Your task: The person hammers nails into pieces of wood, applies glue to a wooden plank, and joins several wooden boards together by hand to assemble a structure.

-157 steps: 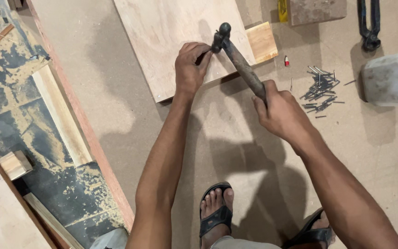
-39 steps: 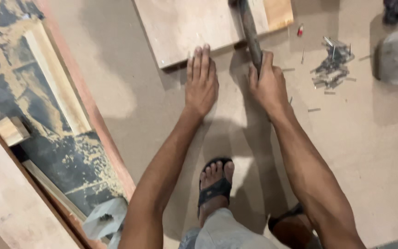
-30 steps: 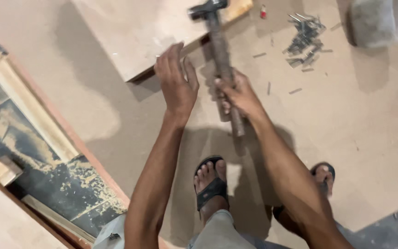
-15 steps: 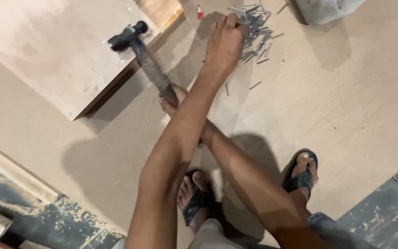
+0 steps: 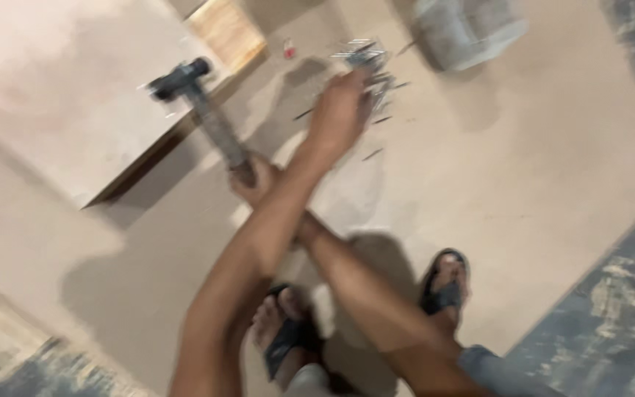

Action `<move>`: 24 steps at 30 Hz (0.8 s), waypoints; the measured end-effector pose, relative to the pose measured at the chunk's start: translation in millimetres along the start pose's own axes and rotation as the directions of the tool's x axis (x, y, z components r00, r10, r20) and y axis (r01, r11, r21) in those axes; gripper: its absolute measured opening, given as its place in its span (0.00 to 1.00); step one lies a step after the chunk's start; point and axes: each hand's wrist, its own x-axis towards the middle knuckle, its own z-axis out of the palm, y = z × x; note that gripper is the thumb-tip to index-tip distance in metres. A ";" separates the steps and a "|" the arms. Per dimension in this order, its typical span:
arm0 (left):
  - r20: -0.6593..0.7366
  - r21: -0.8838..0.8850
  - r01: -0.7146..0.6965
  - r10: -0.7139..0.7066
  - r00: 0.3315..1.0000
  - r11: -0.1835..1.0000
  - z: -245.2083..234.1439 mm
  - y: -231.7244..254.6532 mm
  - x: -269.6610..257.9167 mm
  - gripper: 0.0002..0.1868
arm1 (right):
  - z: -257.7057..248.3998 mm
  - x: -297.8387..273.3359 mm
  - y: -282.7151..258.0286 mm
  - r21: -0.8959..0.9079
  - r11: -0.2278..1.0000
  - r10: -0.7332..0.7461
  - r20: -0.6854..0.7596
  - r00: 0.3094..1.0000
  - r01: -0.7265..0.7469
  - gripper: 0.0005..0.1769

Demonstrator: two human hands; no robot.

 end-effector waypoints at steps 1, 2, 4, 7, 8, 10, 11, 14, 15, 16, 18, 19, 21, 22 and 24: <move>-0.075 -0.138 -0.035 0.025 0.997 0.990 -13.9 5.7 -3.6 0.14 | 0.6 7.5 9.3 -0.030 0.998 -0.049 -0.033 0.998 0.048 0.16; -0.085 -0.319 -0.074 0.049 0.995 0.945 -32.8 11.0 -16.7 0.18 | -7.9 11.9 17.7 -0.061 0.994 -0.099 -0.063 0.993 0.096 0.16; -0.105 -0.372 -0.030 -0.010 0.994 0.928 -62.5 25.5 -28.4 0.12 | -29.3 16.7 23.7 -0.066 0.990 -0.131 -0.031 0.991 0.128 0.17; -0.161 -0.350 0.035 -0.097 0.982 0.936 -111.0 40.1 -55.4 0.14 | -36.0 7.9 13.5 -0.040 0.984 -0.170 0.053 0.984 0.172 0.18; -0.199 -0.387 0.052 -0.138 0.970 0.921 -118.8 45.7 -58.0 0.13 | -36.4 9.7 7.1 -0.024 0.983 -0.181 0.086 0.980 0.184 0.19; -0.260 -0.444 0.113 -0.248 0.933 0.889 -143.4 56.4 -67.5 0.12 | -28.8 13.3 -7.3 0.032 0.977 -0.211 0.122 0.970 0.209 0.22; -0.291 -0.447 0.077 -0.226 0.930 0.891 -159.2 62.6 -68.3 0.11 | -29.4 12.6 -12.8 0.067 0.971 -0.236 0.125 0.964 0.229 0.24; -0.271 -0.551 0.012 -0.192 0.943 0.834 -204.2 100.7 -61.3 0.12 | -28.0 28.7 -15.4 0.039 0.999 -0.041 0.155 0.987 0.036 0.22; -0.185 -0.659 0.039 -0.212 0.960 0.751 -219.6 116.5 -60.0 0.14 | -25.5 20.7 -6.7 0.016 0.997 0.066 0.163 0.984 -0.070 0.22; -0.170 -0.734 -0.063 -0.094 0.981 0.676 -235.1 131.7 -53.9 0.14 | -23.0 10.0 2.8 -0.003 0.992 0.124 0.157 0.980 -0.125 0.21; -0.130 -0.927 -0.164 0.123 0.984 0.336 -262.5 167.0 -49.0 0.11 | -17.8 7.2 11.0 -0.041 0.985 0.171 0.149 0.974 -0.167 0.20; -0.126 -0.946 -0.176 0.189 0.974 0.273 -272.9 183.0 -46.2 0.11 | -12.1 13.1 9.4 -0.046 0.987 0.159 0.146 0.976 -0.154 0.19; -0.132 -0.947 -0.201 0.266 0.955 0.249 -282.6 202.5 -51.1 0.10 | -15.9 22.5 4.0 -0.076 0.990 0.129 0.123 0.984 -0.120 0.18; -0.144 -0.931 -0.225 0.278 0.950 0.289 -282.4 204.3 -59.0 0.09 | -25.1 27.0 0.3 -0.096 0.990 0.112 0.102 0.989 -0.102 0.17; -0.166 -0.856 -0.268 0.257 0.952 0.442 -275.0 193.0 -71.2 0.09 | -36.9 33.9 -12.8 -0.129 0.990 0.068 0.087 0.994 -0.056 0.16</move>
